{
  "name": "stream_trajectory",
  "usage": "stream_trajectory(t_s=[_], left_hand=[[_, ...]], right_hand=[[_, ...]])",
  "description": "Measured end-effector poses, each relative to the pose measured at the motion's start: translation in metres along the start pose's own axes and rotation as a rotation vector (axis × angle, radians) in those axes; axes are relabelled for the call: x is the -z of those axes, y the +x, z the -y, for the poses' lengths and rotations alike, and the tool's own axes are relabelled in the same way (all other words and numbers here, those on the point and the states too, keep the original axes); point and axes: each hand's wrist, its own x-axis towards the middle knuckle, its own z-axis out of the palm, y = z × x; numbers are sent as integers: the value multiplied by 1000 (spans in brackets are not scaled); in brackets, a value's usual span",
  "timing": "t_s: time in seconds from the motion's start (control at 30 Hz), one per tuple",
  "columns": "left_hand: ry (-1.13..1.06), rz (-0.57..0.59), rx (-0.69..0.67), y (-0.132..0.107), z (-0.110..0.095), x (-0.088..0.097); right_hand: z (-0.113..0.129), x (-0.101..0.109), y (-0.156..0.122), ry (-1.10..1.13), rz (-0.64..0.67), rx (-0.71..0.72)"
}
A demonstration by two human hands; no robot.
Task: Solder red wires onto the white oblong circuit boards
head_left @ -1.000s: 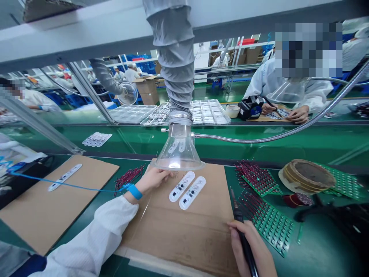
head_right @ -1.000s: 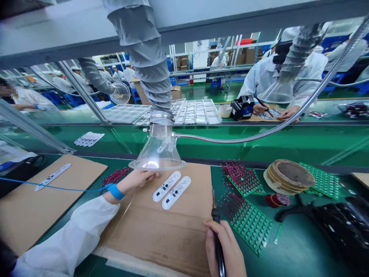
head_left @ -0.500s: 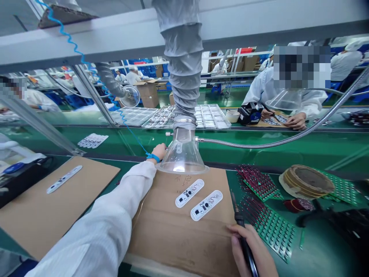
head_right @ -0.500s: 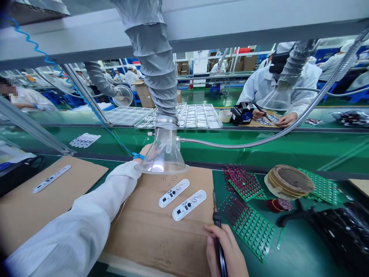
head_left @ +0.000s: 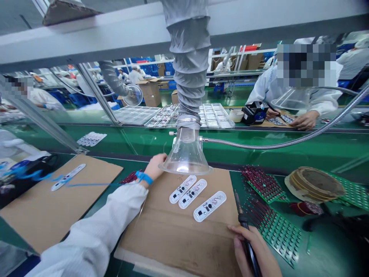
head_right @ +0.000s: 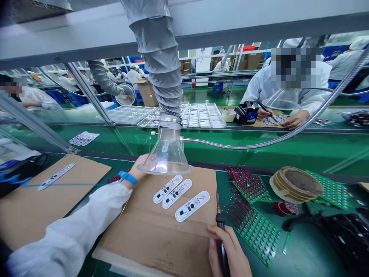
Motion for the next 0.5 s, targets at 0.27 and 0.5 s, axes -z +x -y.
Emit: stream_trajectory(t_s=[0.27,0.5], left_hand=[[224,7,256,107,-22,-12],[251,60,198,84,3,17]], right_hand=[[-8,-22,-6,-131,-107,44],[-1,-23,-7,-156,-69,23]])
